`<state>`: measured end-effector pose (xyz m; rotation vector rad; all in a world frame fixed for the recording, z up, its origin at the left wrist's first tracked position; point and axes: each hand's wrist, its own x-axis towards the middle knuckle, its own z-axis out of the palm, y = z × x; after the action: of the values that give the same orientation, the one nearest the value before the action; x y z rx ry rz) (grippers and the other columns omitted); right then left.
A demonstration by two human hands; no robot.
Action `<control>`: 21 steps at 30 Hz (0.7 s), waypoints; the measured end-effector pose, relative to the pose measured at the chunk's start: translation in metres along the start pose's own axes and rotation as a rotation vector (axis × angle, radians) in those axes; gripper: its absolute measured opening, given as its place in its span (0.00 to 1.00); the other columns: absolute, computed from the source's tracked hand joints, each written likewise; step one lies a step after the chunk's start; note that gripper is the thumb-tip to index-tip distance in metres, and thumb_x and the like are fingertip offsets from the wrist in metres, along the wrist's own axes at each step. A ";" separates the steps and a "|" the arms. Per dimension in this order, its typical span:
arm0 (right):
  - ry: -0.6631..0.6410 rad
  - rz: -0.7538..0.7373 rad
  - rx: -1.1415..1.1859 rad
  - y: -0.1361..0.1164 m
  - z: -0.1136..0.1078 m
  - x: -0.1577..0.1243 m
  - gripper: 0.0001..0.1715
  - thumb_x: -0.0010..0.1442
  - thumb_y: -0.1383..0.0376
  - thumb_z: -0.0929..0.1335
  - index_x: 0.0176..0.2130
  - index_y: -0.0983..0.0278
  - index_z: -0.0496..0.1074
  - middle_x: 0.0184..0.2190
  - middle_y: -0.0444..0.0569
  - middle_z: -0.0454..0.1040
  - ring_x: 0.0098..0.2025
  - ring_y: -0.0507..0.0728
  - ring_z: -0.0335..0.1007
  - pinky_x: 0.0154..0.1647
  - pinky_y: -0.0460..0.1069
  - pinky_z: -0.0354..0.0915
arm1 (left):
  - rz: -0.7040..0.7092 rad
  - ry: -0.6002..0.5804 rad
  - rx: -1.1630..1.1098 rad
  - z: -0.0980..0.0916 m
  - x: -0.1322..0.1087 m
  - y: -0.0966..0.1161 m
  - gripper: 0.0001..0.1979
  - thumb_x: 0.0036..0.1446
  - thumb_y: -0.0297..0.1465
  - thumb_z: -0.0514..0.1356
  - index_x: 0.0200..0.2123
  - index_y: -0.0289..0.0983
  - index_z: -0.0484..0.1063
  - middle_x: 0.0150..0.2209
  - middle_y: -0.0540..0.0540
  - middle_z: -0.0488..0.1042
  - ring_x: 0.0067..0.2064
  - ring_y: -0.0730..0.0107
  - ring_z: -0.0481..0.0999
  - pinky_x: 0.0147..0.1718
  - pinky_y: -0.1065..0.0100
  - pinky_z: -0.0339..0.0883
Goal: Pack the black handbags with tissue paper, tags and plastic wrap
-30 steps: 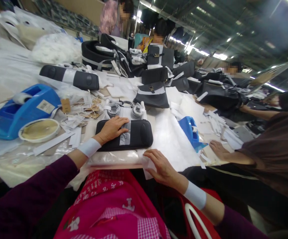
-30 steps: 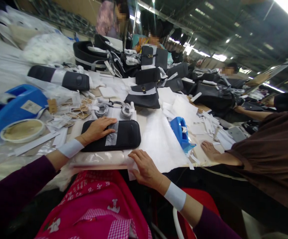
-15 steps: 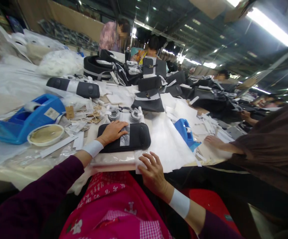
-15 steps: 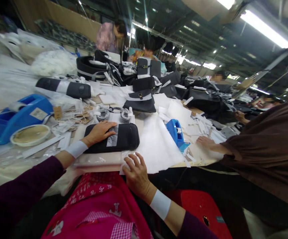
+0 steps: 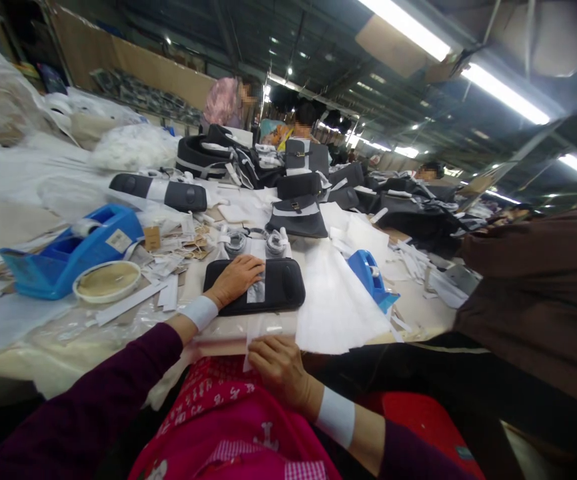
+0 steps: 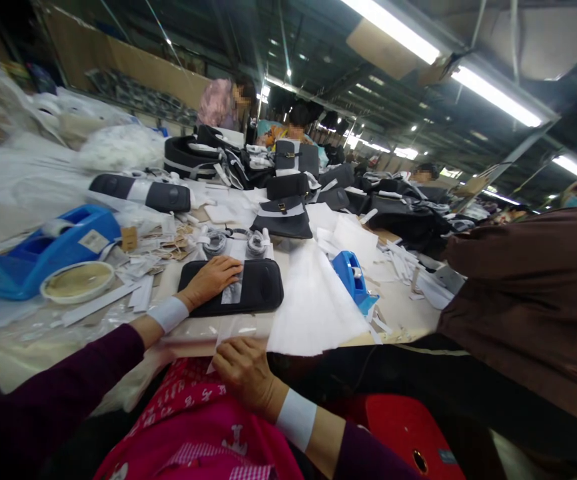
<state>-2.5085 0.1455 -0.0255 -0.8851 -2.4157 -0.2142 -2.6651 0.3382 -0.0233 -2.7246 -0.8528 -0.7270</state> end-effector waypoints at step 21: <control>0.050 0.030 0.184 -0.015 -0.007 -0.005 0.11 0.64 0.72 0.61 0.36 0.67 0.72 0.37 0.51 0.79 0.42 0.55 0.74 0.40 0.49 0.69 | -0.017 -0.123 -0.029 -0.001 -0.021 0.019 0.22 0.66 0.33 0.53 0.61 0.34 0.61 0.65 0.39 0.58 0.67 0.61 0.54 0.65 0.56 0.49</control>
<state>-2.5117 0.1285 -0.0216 -0.8220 -2.3311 -0.0026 -2.6694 0.3119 -0.0335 -2.8153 -0.8997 -0.5838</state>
